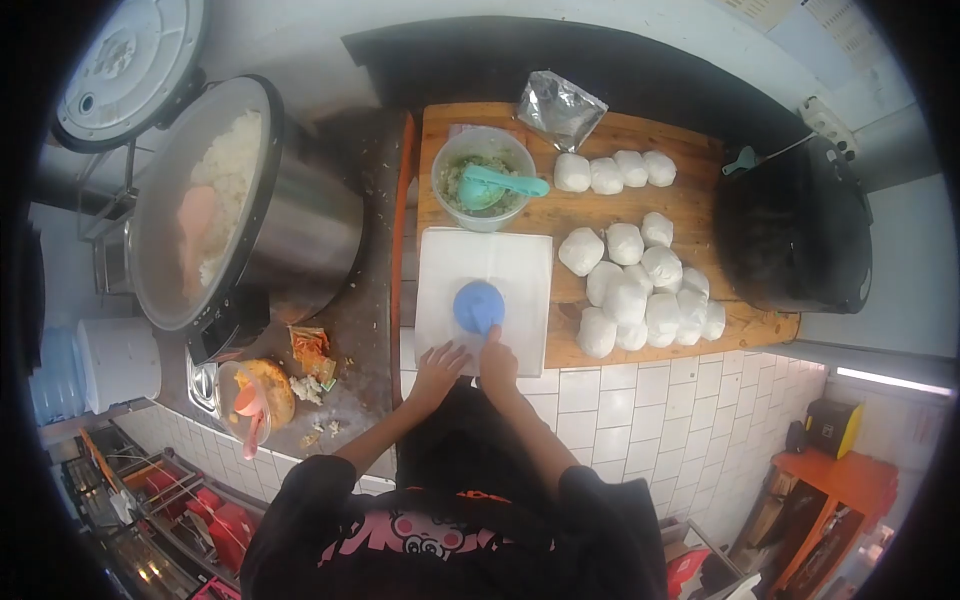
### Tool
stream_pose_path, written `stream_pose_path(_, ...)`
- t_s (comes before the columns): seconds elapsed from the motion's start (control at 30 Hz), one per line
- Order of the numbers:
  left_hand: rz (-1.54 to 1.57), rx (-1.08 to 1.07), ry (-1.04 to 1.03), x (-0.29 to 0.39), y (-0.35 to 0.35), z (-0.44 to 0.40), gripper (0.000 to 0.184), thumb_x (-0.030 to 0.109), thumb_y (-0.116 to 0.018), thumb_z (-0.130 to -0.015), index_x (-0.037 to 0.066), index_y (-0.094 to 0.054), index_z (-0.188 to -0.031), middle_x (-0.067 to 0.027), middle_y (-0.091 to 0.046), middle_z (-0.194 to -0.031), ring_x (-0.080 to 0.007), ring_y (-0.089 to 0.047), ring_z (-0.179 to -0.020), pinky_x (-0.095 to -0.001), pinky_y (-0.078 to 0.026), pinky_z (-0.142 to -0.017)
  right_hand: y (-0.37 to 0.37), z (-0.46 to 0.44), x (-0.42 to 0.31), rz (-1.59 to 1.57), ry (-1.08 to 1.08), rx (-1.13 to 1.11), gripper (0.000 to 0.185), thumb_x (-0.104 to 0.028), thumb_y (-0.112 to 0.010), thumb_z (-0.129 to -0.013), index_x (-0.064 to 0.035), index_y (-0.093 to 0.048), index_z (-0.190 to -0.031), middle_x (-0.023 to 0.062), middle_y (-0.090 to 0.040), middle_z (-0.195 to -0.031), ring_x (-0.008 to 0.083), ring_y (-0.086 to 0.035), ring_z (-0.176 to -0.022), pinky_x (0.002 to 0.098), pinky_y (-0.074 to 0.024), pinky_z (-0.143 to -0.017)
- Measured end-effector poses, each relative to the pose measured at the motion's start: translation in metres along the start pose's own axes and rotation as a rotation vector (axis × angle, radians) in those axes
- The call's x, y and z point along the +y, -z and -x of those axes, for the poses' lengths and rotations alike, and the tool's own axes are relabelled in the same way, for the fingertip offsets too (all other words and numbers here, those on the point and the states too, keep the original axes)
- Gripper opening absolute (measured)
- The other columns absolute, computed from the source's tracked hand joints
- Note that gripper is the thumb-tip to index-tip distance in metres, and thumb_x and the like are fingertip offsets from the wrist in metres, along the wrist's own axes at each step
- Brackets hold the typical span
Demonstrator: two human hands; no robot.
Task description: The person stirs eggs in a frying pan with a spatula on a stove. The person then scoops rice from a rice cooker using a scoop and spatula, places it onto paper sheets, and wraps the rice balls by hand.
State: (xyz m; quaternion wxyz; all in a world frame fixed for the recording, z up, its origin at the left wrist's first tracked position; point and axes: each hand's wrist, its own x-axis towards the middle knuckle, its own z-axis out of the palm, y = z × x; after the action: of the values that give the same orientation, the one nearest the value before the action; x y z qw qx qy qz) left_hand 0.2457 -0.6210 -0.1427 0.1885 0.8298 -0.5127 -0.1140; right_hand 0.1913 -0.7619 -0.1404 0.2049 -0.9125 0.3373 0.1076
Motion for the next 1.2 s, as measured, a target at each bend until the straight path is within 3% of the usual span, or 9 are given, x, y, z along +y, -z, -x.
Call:
stream_pose_path(0.23, -0.048, -0.041, -0.109, -0.016, -0.007, 0.002, 0.034, 0.013, -0.051, -0.076, 0.009, -0.052, -0.111, -0.0059, -0.045, -0.127, -0.0245, -0.040, -0.119, -0.0459, -0.038, -0.089, 0.006, -0.004, -0.003, 0.048, -0.042, -0.007, 0.030, -0.007, -0.042, -0.084, 0.0060, -0.036, -0.111, 0.0176, -0.061, -0.065, 0.0308, -0.063, -0.060, 0.0367, -0.0517, -0.051)
stream_pose_path(0.43, -0.103, -0.087, -0.326, -0.035, 0.005, -0.011, 0.026, 0.012, -0.055, -0.074, 0.007, -0.053, -0.099, -0.0089, -0.049, -0.117, -0.0244, -0.047, -0.108, -0.0369, -0.042, -0.080, 0.011, -0.007, 0.018, -0.175, 0.163, -0.013, 0.038, -0.012, -0.046, -0.081, 0.0072, -0.031, -0.111, 0.0251, -0.058, -0.067, 0.0408, -0.059, -0.061, 0.0486, -0.0478, -0.055)
stream_pose_path(0.67, 0.164, 0.064, -0.136, -0.035, 0.016, -0.021, 0.030, 0.012, -0.064, -0.068, 0.008, -0.052, -0.095, -0.0042, -0.051, -0.096, -0.0228, -0.048, -0.095, -0.0332, -0.039, -0.079, 0.013, 0.011, 0.011, -0.364, 0.075, 0.048, 0.035, -0.014, -0.047, -0.082, 0.0023, -0.029, -0.108, 0.0279, -0.055, -0.064, 0.0453, -0.055, -0.060, 0.0531, -0.0429, -0.053)
stream_pose_path(0.73, 0.160, 0.081, -0.108, -0.040, 0.009, -0.019, 0.027, 0.012, -0.064, -0.068, 0.009, -0.052, -0.093, -0.0031, -0.051, -0.094, -0.0217, -0.048, -0.094, -0.0331, -0.039, -0.079, 0.045, 0.005, 0.012, -0.364, -0.033, 0.104, 0.033, -0.018, -0.048, -0.085, 0.0009, -0.032, -0.106, 0.0265, -0.056, -0.067, 0.0434, -0.056, -0.060, 0.0506, -0.0429, -0.052)
stream_pose_path(0.87, 0.197, 0.087, -0.102, -0.045, 0.006, -0.020, 0.016, 0.013, -0.062, -0.072, 0.012, -0.056, -0.086, 0.0004, -0.054, -0.085, -0.0198, -0.051, -0.088, -0.0319, -0.039, -0.076, 0.101, -0.048, 0.054, -0.338, 0.058, 0.502, 0.042, -0.021, -0.051, -0.085, 0.0005, -0.033, -0.117, 0.0235, -0.056, -0.083, 0.0396, -0.057, -0.063, 0.0465, -0.0437, -0.052)
stream_pose_path(0.97, 0.173, 0.078, -0.100, -0.043, 0.025, -0.023, 0.012, 0.014, -0.061, -0.073, 0.013, -0.058, -0.085, 0.0014, -0.055, -0.082, -0.0186, -0.051, -0.086, -0.0314, -0.040, -0.075, 0.127, -0.088, 0.081, -0.222, -0.001, 0.464, 0.044, -0.022, -0.053, -0.084, 0.0019, -0.037, -0.117, 0.0220, -0.054, -0.091, 0.0369, -0.056, -0.076, 0.0442, -0.0446, -0.060)
stream_pose_path(1.03, 0.140, 0.072, -0.113, -0.043, 0.034, -0.026, 0.011, 0.015, -0.060, -0.074, 0.013, -0.058, -0.085, 0.0014, -0.055, -0.083, -0.0180, -0.051, -0.085, -0.0314, -0.040, -0.074, 0.142, -0.090, 0.076, 0.218, 0.078, 0.750, 0.043, -0.024, -0.055, -0.082, 0.0014, -0.042, -0.114, 0.0190, -0.051, -0.101, 0.0337, -0.050, -0.095, 0.0444, -0.0417, -0.074)
stream_pose_path(1.1, 0.020, 0.121, -0.188, -0.042, 0.040, -0.030, 0.010, 0.015, -0.059, -0.075, 0.013, -0.058, -0.085, 0.0017, -0.055, -0.084, -0.0168, -0.052, -0.086, -0.0318, -0.039, -0.074, 0.136, -0.062, 0.061, 0.000, 0.324, 0.605, 0.041, -0.026, -0.058, -0.080, -0.0003, -0.048, -0.110, 0.0158, -0.048, -0.108, 0.0317, -0.041, -0.106, 0.0449, -0.0354, -0.085)
stream_pose_path(1.2, -0.031, 0.096, -0.219, -0.041, 0.043, -0.033, 0.011, 0.016, -0.059, -0.075, 0.013, -0.058, -0.086, 0.0030, -0.056, -0.086, -0.0157, -0.051, -0.086, -0.0322, -0.039, -0.075, 0.090, 0.002, 0.053, -0.001, 0.689, 0.159, 0.036, -0.025, -0.059, -0.078, -0.0027, -0.051, -0.105, 0.0128, -0.050, -0.109, 0.0279, -0.044, -0.108, 0.0448, -0.0319, -0.094)
